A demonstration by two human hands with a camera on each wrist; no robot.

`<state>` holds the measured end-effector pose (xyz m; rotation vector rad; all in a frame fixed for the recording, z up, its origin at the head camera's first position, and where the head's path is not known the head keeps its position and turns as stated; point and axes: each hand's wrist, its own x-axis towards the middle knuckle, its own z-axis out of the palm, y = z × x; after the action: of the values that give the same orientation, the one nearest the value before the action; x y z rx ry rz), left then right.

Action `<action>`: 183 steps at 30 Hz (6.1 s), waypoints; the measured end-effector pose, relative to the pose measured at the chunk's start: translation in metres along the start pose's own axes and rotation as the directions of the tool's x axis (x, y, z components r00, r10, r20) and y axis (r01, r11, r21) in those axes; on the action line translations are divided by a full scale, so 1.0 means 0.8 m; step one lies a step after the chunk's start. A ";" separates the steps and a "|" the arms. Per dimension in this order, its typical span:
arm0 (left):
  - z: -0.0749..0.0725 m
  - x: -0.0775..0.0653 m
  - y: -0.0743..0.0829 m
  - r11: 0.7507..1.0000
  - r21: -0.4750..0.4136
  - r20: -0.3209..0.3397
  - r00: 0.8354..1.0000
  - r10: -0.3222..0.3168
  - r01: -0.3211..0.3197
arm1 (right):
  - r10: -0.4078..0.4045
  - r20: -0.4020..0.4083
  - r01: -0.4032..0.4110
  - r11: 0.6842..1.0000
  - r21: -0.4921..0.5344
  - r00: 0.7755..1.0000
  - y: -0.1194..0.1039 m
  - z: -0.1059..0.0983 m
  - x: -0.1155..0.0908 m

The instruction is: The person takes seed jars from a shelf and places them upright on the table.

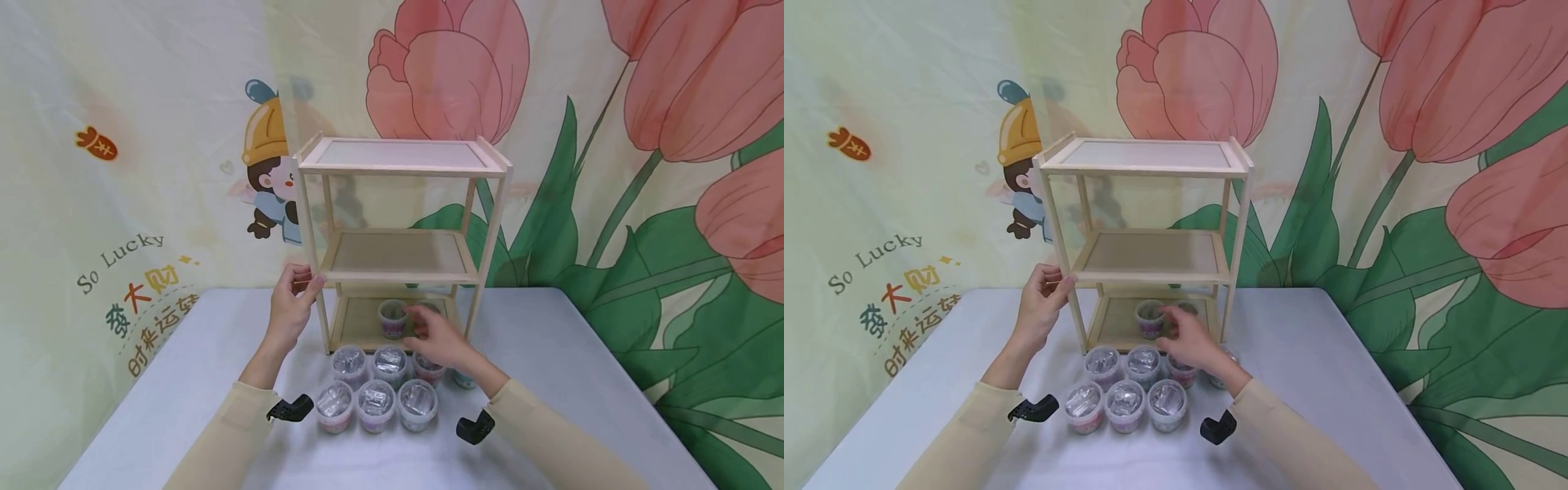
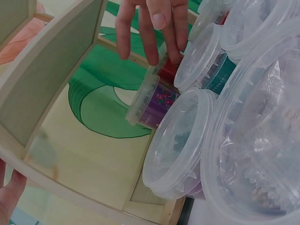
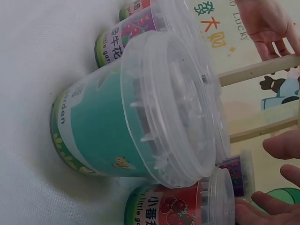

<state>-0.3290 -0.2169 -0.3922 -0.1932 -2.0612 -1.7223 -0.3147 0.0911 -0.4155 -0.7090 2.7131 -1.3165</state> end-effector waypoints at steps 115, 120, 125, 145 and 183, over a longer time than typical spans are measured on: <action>0.000 -0.001 0.002 1.000 0.005 0.005 1.000 -0.020 0.020 | -0.130 -0.095 0.130 0.992 -0.002 0.987 0.065 -0.027 -0.175; 0.001 -0.001 0.001 1.000 -0.001 0.002 1.000 -0.025 0.025 | -0.149 -0.097 0.149 0.989 -0.010 0.984 0.074 -0.017 -0.179; 0.002 -0.002 0.002 1.000 -0.007 0.001 1.000 -0.026 0.026 | -0.100 -0.087 0.099 0.995 -0.020 0.991 0.078 -0.011 -0.179; 0.001 -0.003 0.005 0.999 -0.005 0.009 0.999 -0.035 0.035 | -0.168 0.007 0.168 0.984 -0.067 0.986 0.080 -0.017 -0.187; 0.001 -0.003 0.000 0.999 -0.030 0.009 0.999 -0.036 0.037 | -0.134 -0.074 0.118 0.976 -0.182 0.988 0.012 -0.065 -0.014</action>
<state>-0.3269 -0.2155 -0.3932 -0.1735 -2.0576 -1.7784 -0.3204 0.1392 -0.3914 -0.8725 2.9267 -1.1638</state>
